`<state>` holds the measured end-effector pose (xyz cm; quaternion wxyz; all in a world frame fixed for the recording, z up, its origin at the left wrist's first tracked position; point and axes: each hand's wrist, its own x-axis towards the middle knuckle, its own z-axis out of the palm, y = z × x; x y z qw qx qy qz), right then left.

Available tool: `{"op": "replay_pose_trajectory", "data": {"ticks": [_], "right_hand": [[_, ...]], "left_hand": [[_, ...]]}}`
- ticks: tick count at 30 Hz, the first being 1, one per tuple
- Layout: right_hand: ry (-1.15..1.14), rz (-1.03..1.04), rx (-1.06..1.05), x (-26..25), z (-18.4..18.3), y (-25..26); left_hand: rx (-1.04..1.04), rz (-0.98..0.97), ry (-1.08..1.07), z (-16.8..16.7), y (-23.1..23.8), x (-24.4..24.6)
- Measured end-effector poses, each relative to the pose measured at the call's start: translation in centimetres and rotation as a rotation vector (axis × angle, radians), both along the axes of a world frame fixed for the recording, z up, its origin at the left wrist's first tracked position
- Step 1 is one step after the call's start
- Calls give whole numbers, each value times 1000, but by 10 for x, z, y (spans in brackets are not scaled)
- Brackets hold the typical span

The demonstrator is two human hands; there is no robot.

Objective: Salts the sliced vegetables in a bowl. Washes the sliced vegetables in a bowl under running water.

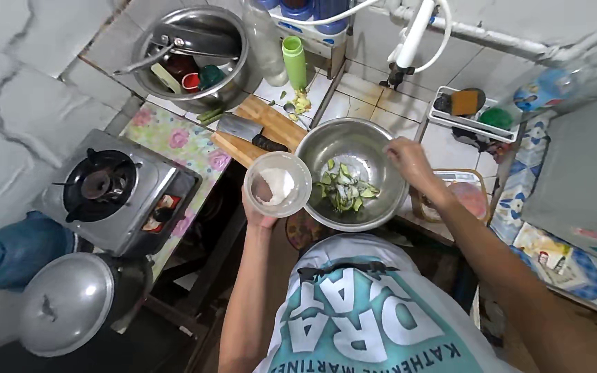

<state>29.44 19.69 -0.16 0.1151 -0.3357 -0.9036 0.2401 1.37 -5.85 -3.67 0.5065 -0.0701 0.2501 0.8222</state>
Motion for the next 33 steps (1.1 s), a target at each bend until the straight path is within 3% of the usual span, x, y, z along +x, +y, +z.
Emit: {"op": "replay_pose_trajectory", "data": {"ticks": [4,7,13,17,22,24,26,30,33], "right_hand": [[-387,221,-28,-42,-73,22],[-566,359,67,-59,-105,30],[-689,571,137,-64,-120,45],[-676,565,170,-60,-123,44],[-801,526,34,-73,-110,26],[-758,538,41,-74,-110,27],[-568,482,60,-72,-99,33],[-63,287,236,-58,-31,61],[-45,64,246,-38,-16,94]], "left_hand": [[-28,-16,80,3,-2,5],[23,-7,77,4,-16,5],[94,28,54,-11,-39,6],[18,84,35,-9,-44,12],[87,25,54,-5,-42,15],[47,66,20,-2,-38,18],[-36,129,-46,1,-37,21],[-124,159,-180,-14,-39,23],[-144,80,-108,-3,-23,25]]}}
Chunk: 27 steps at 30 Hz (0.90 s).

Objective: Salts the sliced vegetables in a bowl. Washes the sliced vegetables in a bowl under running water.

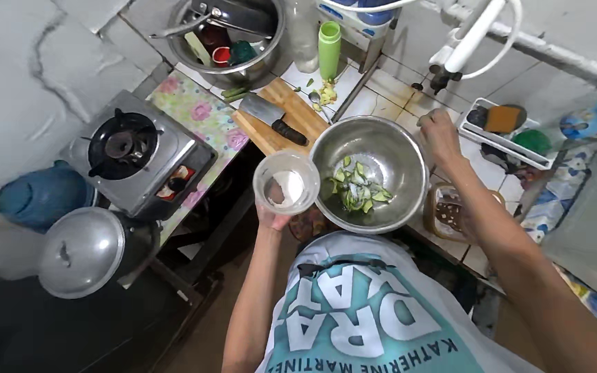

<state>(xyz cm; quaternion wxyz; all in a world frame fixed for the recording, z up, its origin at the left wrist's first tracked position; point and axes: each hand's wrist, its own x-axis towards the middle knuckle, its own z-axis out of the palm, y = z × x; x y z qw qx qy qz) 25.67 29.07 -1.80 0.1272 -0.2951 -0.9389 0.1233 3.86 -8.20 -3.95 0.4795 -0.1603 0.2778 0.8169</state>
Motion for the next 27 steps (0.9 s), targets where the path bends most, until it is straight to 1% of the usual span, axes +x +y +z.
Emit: {"op": "replay_pose_trajectory", "data": {"ticks": [2,4,6,8,10,11,13,14,15,18,21,23,24,25,27], "right_hand": [[-16,-70,-83,12,1,4],[73,-54,-140,20,15,-23],[199,10,-201,27,40,-70],[347,98,-202,19,68,-107],[411,234,-203,6,91,-136],[380,331,-238,0,99,-146],[174,562,-345,-19,106,-156],[58,657,-363,-30,101,-158],[-53,710,-360,-42,93,-157],[-412,665,-339,-69,69,-152],[-619,688,-306,-82,76,-157],[-708,651,-425,-84,82,-157],[-725,614,-519,-83,81,-155],[-708,568,-633,-81,81,-152],[-570,458,-869,-77,69,-148]], "left_hand": [[-12,-89,87,4,12,-1],[-22,-140,126,6,18,0],[-16,-163,151,7,22,2],[-18,-201,221,6,26,4],[-108,-267,325,10,32,7],[-165,-310,372,14,36,9],[-245,-422,422,23,47,13],[-275,-477,409,30,52,16],[-312,-530,373,39,58,18],[-381,-606,250,51,71,21],[-404,-595,220,48,74,17],[-406,-600,218,46,74,18],[-408,-602,209,45,74,19],[-412,-603,200,45,73,20],[-437,-602,191,47,70,22]]}}
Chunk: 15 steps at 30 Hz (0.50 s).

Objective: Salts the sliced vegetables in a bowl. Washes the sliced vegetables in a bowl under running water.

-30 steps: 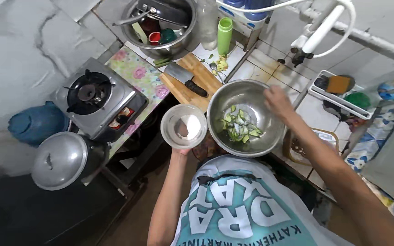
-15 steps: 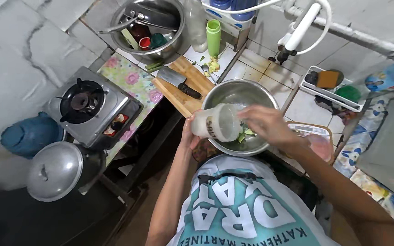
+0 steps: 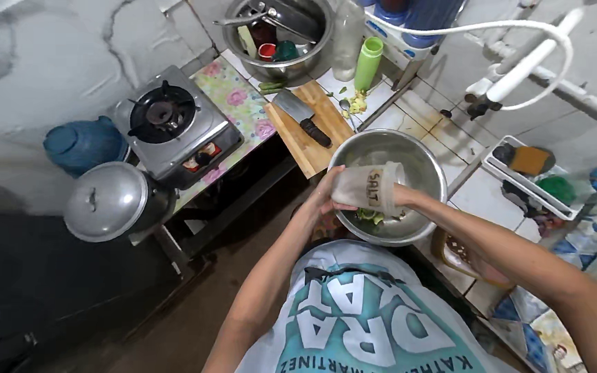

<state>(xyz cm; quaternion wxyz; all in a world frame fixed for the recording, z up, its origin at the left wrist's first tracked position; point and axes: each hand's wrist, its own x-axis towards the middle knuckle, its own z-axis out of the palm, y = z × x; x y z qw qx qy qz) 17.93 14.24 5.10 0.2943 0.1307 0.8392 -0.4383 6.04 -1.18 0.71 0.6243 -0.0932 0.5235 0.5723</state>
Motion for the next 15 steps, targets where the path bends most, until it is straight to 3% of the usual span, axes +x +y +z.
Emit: {"op": "replay_pose_trajectory", "data": {"ticks": [2,6,11,13,15], "right_hand": [[15,-143,-157,-3,-9,-2],[130,-235,-250,-11,-7,-3],[363,-331,-419,-10,4,38],[496,-464,-434,7,16,53],[689,-691,-307,26,19,51]], "left_hand": [[-23,42,-11,-2,-3,1],[-15,146,-63,-11,-8,0],[2,285,38,-3,-25,-10],[22,391,96,2,-39,-16],[55,512,98,6,-52,-23]]}}
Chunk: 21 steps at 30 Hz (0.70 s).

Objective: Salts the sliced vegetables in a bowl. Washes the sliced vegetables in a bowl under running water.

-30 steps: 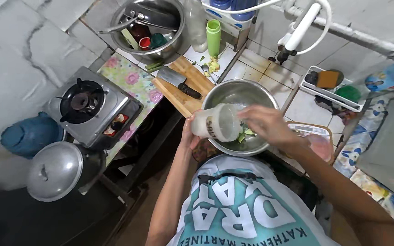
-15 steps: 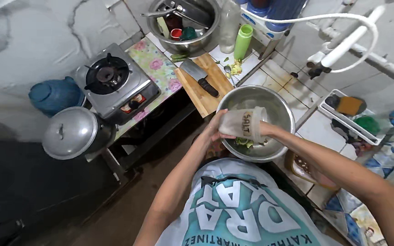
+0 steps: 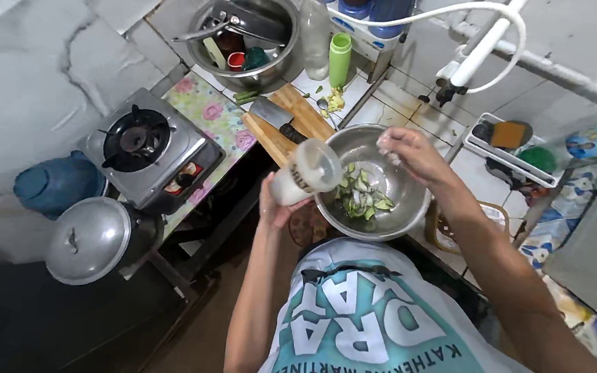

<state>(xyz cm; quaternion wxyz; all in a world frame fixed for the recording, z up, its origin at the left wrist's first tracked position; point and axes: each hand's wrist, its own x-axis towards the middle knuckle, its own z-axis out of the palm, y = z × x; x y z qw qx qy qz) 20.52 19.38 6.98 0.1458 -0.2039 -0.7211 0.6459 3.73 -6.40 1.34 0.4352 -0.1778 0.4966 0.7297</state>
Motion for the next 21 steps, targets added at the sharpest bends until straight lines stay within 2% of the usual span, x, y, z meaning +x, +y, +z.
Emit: {"op": "replay_pose_trajectory", "data": {"ticks": [2,3,6,7,8,10,13,15,16,17,18,20,21], "right_hand": [[-12,-270,281,11,-22,-19],[-94,-293,400,14,-45,-29],[-421,25,467,17,-123,-33],[-467,55,447,21,-129,-27],[-457,20,437,27,-119,-21],[-333,-114,511,50,-70,-17],[-33,-373,784,70,10,-15],[125,-531,908,70,33,-22],[163,-552,914,66,27,-29],[171,-511,907,60,2,-35],[97,-391,907,59,-39,-38],[-224,13,793,73,-115,-43],[-343,118,702,76,-125,-39]], "left_hand": [[61,96,-30,-1,-9,-6],[91,122,-41,-4,-12,-7],[155,117,-69,-14,-14,-9],[153,106,-71,-14,-12,-9],[157,97,-74,-14,-11,-7],[156,80,-85,-17,-14,-1],[181,73,-88,-16,-10,2],[178,88,-76,-13,-8,2],[184,94,-70,-11,-8,1],[208,88,-63,-12,-7,0],[251,75,-59,-13,-7,-1],[307,33,-64,-16,-9,1],[323,12,-61,-15,-6,0]]}}
